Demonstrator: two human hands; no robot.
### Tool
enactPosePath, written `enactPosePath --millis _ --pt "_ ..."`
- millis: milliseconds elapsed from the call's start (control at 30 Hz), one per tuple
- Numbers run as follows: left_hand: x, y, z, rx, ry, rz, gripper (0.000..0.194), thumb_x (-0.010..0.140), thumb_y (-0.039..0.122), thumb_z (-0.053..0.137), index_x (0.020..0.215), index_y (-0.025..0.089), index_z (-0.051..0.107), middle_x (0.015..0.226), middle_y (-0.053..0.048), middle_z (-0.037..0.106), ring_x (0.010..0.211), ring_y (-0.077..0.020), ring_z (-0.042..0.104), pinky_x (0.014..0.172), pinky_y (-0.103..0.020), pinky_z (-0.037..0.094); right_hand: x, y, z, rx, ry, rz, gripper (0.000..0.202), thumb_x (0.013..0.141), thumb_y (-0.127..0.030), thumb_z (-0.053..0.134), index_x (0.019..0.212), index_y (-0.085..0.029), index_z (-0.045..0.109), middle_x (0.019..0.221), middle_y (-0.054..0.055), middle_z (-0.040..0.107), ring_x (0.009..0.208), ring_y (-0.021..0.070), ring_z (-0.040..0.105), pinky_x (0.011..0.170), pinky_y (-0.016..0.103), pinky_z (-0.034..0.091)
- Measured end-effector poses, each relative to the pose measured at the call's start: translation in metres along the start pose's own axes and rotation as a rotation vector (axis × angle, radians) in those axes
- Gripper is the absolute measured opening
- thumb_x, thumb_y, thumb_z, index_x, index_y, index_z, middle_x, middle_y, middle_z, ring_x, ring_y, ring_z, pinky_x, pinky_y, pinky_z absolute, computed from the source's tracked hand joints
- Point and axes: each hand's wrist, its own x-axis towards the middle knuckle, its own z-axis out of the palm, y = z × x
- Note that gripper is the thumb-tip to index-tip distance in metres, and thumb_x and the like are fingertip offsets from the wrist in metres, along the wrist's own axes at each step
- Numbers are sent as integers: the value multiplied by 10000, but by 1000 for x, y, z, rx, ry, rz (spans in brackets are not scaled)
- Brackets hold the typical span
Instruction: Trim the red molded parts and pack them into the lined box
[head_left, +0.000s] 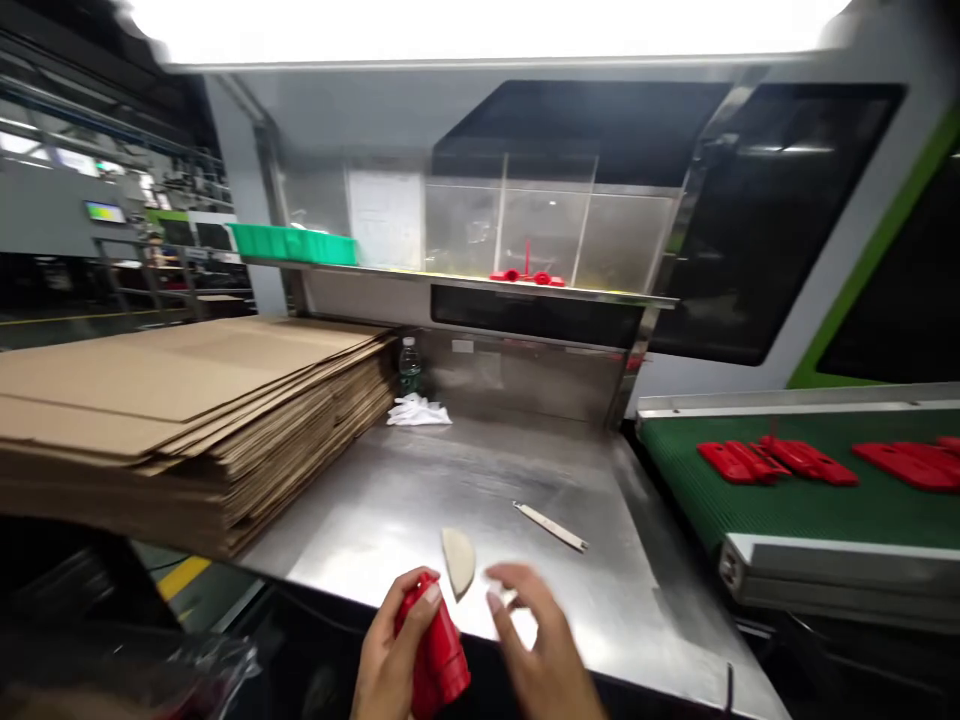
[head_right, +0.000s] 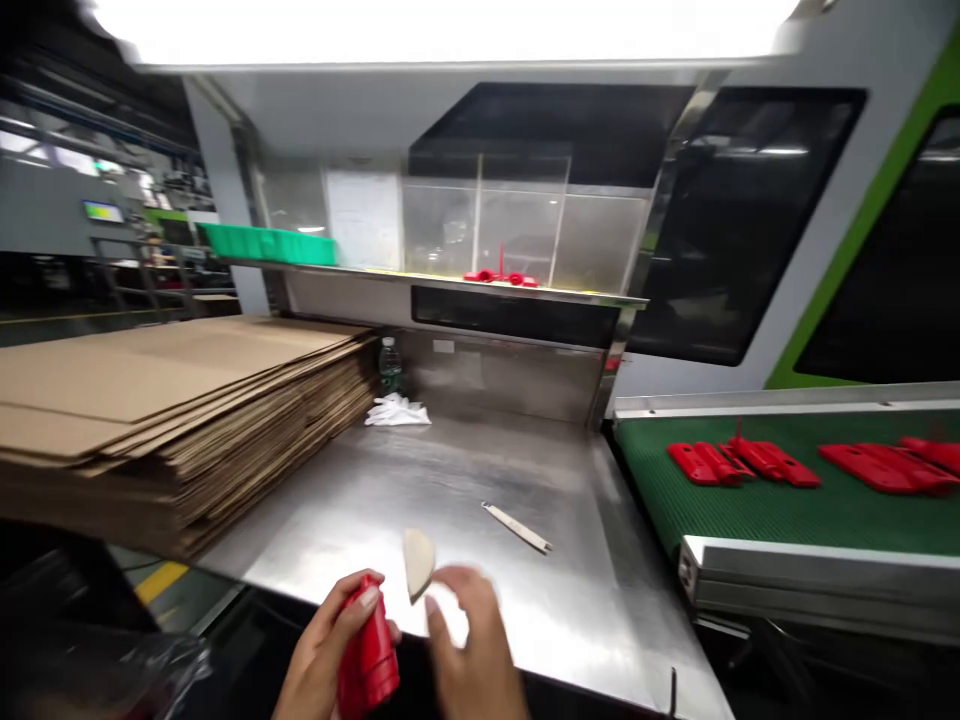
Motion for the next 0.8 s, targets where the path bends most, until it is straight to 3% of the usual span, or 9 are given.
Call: enactPosePath --millis 133,200,267,333,433,533,667,733,800 --pt "-9 17 0 -172 -165 -142 356 876 486 591 1111 227 524 1011 -56 560 721 -220 641 347 -242 467 83 54 -32 -371 50 99 334 939 -300 510 1256 -197 523 1267 93 517 1182 261 472 1047 510 376" --pt "-16 23 1 -223 -242 -172 337 916 478 529 1135 222 508 1019 -60 541 698 -193 640 315 -194 426 112 77 -37 -519 0 184 240 867 -272 630 1079 -165 595 1140 72 560 1103 260 506 996 523 404" --pt "-21 26 0 -246 -327 -186 334 949 492 459 1140 221 498 1017 -57 536 612 -145 622 290 -149 378 125 91 -37 -597 -63 211 149 844 -271 667 913 -158 602 1000 37 582 1001 226 540 932 472 443" --pt "-23 27 -2 -252 -409 -172 332 970 498 396 1098 213 507 1032 -54 534 515 -101 598 265 -120 324 120 92 -36 -610 -105 170 109 898 -269 595 895 -161 576 883 8 573 879 186 554 855 407 463" --pt "-21 28 -5 -256 -469 -135 328 971 488 367 1014 202 521 1036 -45 527 420 -81 572 230 -123 271 90 70 -39 -541 -146 67 127 975 -278 429 992 -179 507 768 -22 545 708 156 533 725 340 436" --pt "-16 30 -5 -247 -431 -119 303 953 474 403 983 202 532 951 -18 511 413 -86 562 228 -129 282 46 28 -48 -418 -165 -15 184 981 -411 399 1017 -235 436 804 -20 571 659 152 527 665 325 406" --pt "-16 36 0 -230 -363 -110 292 941 482 439 994 215 545 888 3 482 449 -76 532 243 -119 303 -4 -38 -61 -230 -232 -89 429 992 -493 374 1386 -333 316 908 -8 625 730 141 619 674 244 513" --pt "-19 41 4 -233 -349 -113 294 941 487 438 1016 228 553 875 7 476 465 -79 510 247 -121 297 -18 -62 -64 -223 -272 -221 446 993 -487 388 1423 -386 328 977 6 652 861 159 663 737 243 547" --pt "-24 46 7 -248 -331 -122 298 939 487 444 1030 232 568 869 4 485 475 -79 484 256 -123 278 -26 -78 -65 -276 -278 -359 385 998 -450 389 1380 -408 397 898 4 644 800 176 656 660 261 550"
